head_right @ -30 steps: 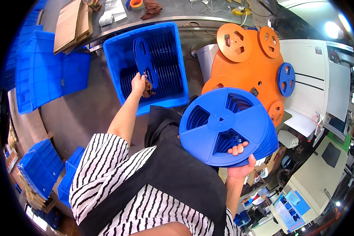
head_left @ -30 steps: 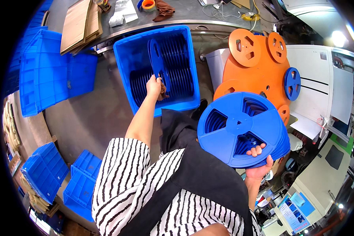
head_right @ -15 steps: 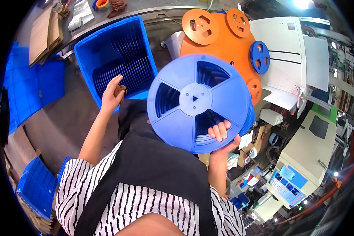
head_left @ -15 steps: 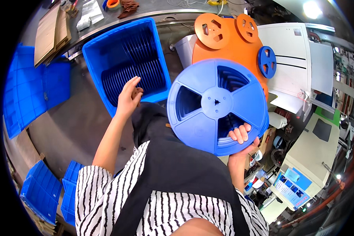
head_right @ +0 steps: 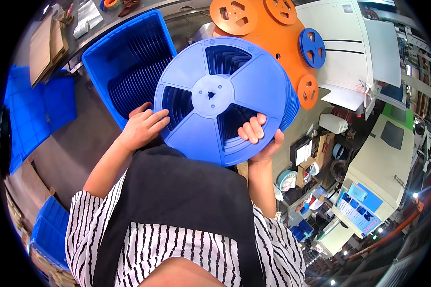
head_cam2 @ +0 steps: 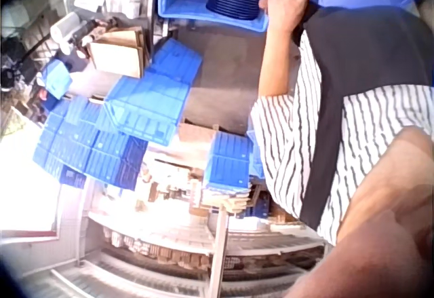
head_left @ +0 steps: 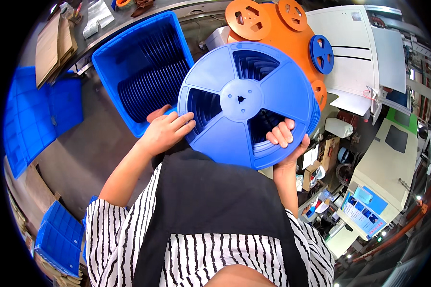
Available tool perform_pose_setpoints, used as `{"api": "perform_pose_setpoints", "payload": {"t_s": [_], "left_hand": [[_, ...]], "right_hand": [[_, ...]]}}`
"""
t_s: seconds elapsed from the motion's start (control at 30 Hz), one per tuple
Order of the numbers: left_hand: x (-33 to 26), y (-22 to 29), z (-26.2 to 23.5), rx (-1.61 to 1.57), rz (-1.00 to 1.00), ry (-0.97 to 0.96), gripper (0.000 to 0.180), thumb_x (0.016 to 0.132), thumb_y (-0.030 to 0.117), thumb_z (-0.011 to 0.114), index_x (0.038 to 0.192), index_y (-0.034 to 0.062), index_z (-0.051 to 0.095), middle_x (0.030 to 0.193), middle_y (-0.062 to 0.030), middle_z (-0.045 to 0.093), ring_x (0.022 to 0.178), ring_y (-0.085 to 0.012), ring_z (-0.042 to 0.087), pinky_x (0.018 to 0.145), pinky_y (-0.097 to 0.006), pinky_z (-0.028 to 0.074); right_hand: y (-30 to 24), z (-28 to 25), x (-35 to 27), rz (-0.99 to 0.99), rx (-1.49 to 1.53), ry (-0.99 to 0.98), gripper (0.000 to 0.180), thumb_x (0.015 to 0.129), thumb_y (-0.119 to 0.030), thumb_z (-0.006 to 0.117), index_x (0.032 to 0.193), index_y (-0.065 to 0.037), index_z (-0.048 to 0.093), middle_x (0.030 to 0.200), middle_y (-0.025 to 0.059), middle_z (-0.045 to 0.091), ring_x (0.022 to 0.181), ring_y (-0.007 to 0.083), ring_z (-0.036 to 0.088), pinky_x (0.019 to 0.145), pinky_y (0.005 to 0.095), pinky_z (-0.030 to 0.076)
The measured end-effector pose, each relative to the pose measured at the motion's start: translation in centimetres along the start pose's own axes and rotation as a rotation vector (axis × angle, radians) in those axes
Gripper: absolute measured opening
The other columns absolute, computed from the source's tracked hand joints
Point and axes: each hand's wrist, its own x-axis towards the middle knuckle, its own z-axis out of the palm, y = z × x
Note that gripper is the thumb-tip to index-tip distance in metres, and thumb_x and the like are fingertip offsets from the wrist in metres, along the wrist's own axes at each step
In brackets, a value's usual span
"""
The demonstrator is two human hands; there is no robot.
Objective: The person handles a beige sack and a blue plastic reel, then moves to a machine to assemble a transparent cylindrical component. They place a white paper-like sheet over the cylinder, secure it with a metal clip, and apply tape. Finally, they handle a blue reel and place it into a blue crate.
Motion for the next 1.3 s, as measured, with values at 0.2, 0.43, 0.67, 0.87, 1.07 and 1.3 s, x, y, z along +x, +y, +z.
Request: {"api": "perform_pose_setpoints", "payload": {"t_s": [0.2,0.43,0.67,0.87,1.07,1.3], "left_hand": [[-0.5,1.1,1.6,0.015,-0.038,0.063,0.034,0.069,0.0,0.061,0.103,0.0053,0.057,0.118,-0.0083,0.059,0.068,-0.0181,0.055,0.1,-0.056,0.041],[-1.3,0.8,0.5,-0.336,-0.269,0.117,0.037,0.073,-0.001,0.06,0.109,0.0055,0.058,0.109,-0.0096,0.063,0.085,-0.0259,0.061,0.099,-0.047,0.042],[-6.6,-2.9,-2.0,-1.66,-0.951,0.643,0.026,0.09,0.011,0.052,0.113,-0.0004,0.055,0.112,-0.0156,0.062,0.101,-0.0242,0.062,0.089,-0.037,0.05],[-11.8,-5.4,-1.0,-1.772,-0.926,0.904,0.028,0.088,0.015,0.055,0.112,0.0015,0.056,0.111,-0.017,0.063,0.097,-0.028,0.064,0.084,-0.04,0.053],[-13.2,-4.8,-0.6,-1.76,-0.943,0.987,0.028,0.088,0.015,0.055,0.113,0.0019,0.056,0.109,-0.0168,0.063,0.094,-0.0276,0.065,0.083,-0.039,0.054],[-13.8,-6.4,1.6,-1.539,-1.099,1.011,0.023,0.091,0.009,0.048,0.112,0.001,0.054,0.11,-0.0168,0.062,0.097,-0.0252,0.063,0.083,-0.038,0.053]], "right_hand": [[-0.2,-0.4,-0.2,-0.008,0.02,0.021,0.044,0.083,-0.038,0.066,0.107,-0.005,0.048,0.079,0.0026,0.051,0.071,0.016,0.05,0.076,0.0344,0.04],[-0.1,1.1,0.4,-0.043,-0.225,0.435,0.054,0.083,-0.039,0.061,0.123,-0.004,0.049,0.101,0.0076,0.057,0.09,0.0231,0.056,0.085,0.0406,0.046],[0.3,-0.2,0.2,-0.063,-0.109,0.285,0.04,0.086,-0.03,0.059,0.116,-0.006,0.046,0.088,0.0017,0.046,0.081,0.0158,0.047,0.083,0.0371,0.042],[0.6,0.3,0.9,-0.053,-0.158,0.271,0.038,0.087,-0.029,0.059,0.116,-0.006,0.046,0.088,0.0021,0.047,0.082,0.016,0.048,0.083,0.0362,0.043],[0.4,0.8,1.3,-0.036,-0.176,0.281,0.04,0.086,-0.031,0.058,0.115,-0.005,0.047,0.087,0.0031,0.049,0.08,0.0166,0.049,0.082,0.0361,0.045],[0.3,0.8,1.5,-0.011,-0.177,0.276,0.041,0.086,-0.031,0.058,0.115,-0.005,0.047,0.086,0.0038,0.048,0.08,0.0172,0.049,0.082,0.0369,0.045]]}}
